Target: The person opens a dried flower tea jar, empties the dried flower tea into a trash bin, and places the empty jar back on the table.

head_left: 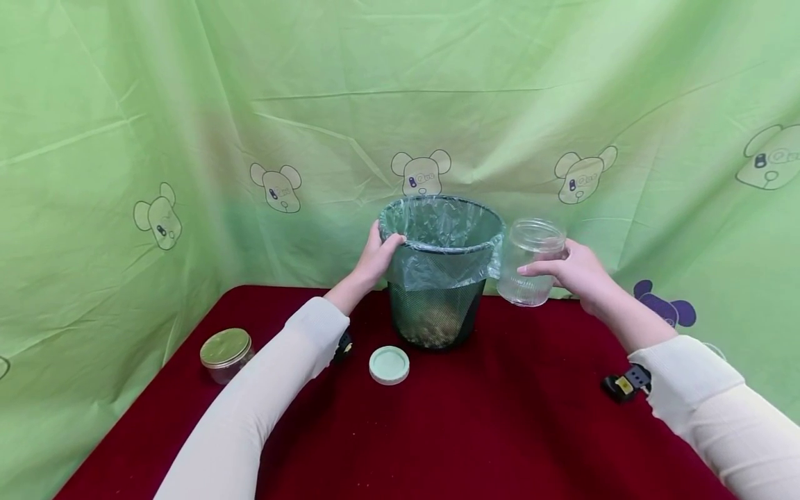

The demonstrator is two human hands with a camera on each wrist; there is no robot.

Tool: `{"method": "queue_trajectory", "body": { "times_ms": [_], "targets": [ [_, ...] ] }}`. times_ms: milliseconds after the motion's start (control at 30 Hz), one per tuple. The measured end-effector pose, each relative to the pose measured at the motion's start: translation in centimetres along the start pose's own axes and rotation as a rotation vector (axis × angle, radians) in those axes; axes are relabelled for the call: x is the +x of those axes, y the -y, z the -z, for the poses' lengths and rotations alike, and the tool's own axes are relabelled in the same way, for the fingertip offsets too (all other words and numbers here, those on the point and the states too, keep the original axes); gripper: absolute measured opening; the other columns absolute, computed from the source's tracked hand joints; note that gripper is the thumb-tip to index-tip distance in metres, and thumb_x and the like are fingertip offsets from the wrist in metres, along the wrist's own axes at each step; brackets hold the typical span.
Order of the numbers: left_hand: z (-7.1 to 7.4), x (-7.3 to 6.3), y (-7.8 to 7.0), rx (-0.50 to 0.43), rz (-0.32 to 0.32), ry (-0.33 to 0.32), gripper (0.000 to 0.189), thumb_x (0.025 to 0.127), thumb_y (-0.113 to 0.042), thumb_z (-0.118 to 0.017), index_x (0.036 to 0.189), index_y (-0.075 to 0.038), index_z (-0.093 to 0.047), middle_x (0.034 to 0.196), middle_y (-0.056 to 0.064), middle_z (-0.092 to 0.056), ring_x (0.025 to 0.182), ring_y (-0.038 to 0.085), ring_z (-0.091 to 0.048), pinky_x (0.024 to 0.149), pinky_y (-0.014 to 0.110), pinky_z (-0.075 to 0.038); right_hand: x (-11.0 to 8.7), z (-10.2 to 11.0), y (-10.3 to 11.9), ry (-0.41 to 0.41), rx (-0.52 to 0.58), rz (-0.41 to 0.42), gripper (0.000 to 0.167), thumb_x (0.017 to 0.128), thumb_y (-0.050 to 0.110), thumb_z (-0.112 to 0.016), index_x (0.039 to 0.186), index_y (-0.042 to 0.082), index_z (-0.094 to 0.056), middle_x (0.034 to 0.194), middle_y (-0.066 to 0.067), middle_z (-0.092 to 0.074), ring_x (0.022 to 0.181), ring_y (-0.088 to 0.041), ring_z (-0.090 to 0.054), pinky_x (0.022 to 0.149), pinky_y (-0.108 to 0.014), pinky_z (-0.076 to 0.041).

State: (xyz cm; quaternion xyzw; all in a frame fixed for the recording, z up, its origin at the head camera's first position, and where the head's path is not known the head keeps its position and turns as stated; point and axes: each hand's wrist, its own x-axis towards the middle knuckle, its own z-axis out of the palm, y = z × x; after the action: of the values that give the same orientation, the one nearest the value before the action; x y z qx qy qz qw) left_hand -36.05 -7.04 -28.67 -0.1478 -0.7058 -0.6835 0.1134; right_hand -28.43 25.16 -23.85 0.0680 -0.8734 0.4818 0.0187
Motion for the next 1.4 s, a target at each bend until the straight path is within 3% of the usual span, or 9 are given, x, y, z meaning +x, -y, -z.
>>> {"method": "queue_trajectory", "body": {
  "times_ms": [233, 367, 733, 1067, 1400],
  "targets": [
    [0.0, 0.0, 0.1, 0.018, 0.004, -0.014, 0.082, 0.086, -0.020, -0.056, 0.153, -0.003, -0.014, 0.150, 0.020, -0.030, 0.128, 0.029, -0.039, 0.109, 0.038, -0.030, -0.4, -1.0, -0.6, 0.002, 0.011, 0.035, 0.074, 0.085, 0.025, -0.076, 0.140, -0.004, -0.036, 0.131, -0.020, -0.051, 0.102, -0.012, -0.053, 0.084, -0.027, -0.050],
    [0.0, 0.0, 0.2, 0.019, 0.001, -0.010, 0.081, 0.086, -0.020, -0.056, 0.153, -0.003, -0.014, 0.150, 0.020, -0.030, 0.128, 0.029, -0.039, 0.109, 0.038, -0.030, -0.8, -1.6, -1.1, -0.004, 0.026, 0.071, 0.069, 0.083, 0.020, -0.077, 0.136, -0.004, -0.041, 0.126, -0.021, -0.054, 0.096, -0.006, -0.055, 0.080, -0.023, -0.049],
    [-0.2, 0.0, 0.0, 0.011, -0.005, -0.002, 0.079, 0.086, -0.020, -0.057, 0.152, -0.002, -0.017, 0.148, 0.021, -0.032, 0.126, 0.029, -0.040, 0.108, 0.038, -0.031, -1.9, -4.0, -2.5, 0.024, 0.045, 0.139, 0.069, 0.079, 0.018, -0.080, 0.136, -0.002, -0.044, 0.125, -0.020, -0.057, 0.106, -0.019, -0.055, 0.086, -0.029, -0.047],
    [-0.2, 0.0, 0.0, 0.017, 0.006, -0.014, 0.080, 0.087, -0.020, -0.056, 0.153, -0.004, -0.014, 0.150, 0.020, -0.029, 0.128, 0.029, -0.039, 0.109, 0.038, -0.029, -2.6, -5.9, -3.6, 0.041, 0.080, 0.132, 0.072, 0.077, 0.018, -0.081, 0.134, -0.005, -0.043, 0.124, -0.022, -0.057, 0.105, -0.024, -0.057, 0.086, -0.029, -0.047],
    [0.0, -0.1, 0.0, 0.004, -0.014, 0.002, 0.073, 0.088, -0.019, -0.055, 0.149, -0.001, -0.021, 0.144, 0.025, -0.036, 0.117, 0.030, -0.045, 0.105, 0.040, -0.034, -3.0, -8.3, -5.0, 0.055, 0.091, 0.125, 0.074, 0.073, 0.016, -0.083, 0.133, -0.005, -0.044, 0.121, -0.021, -0.059, 0.106, -0.028, -0.059, 0.089, -0.037, -0.046]
  ]
}}
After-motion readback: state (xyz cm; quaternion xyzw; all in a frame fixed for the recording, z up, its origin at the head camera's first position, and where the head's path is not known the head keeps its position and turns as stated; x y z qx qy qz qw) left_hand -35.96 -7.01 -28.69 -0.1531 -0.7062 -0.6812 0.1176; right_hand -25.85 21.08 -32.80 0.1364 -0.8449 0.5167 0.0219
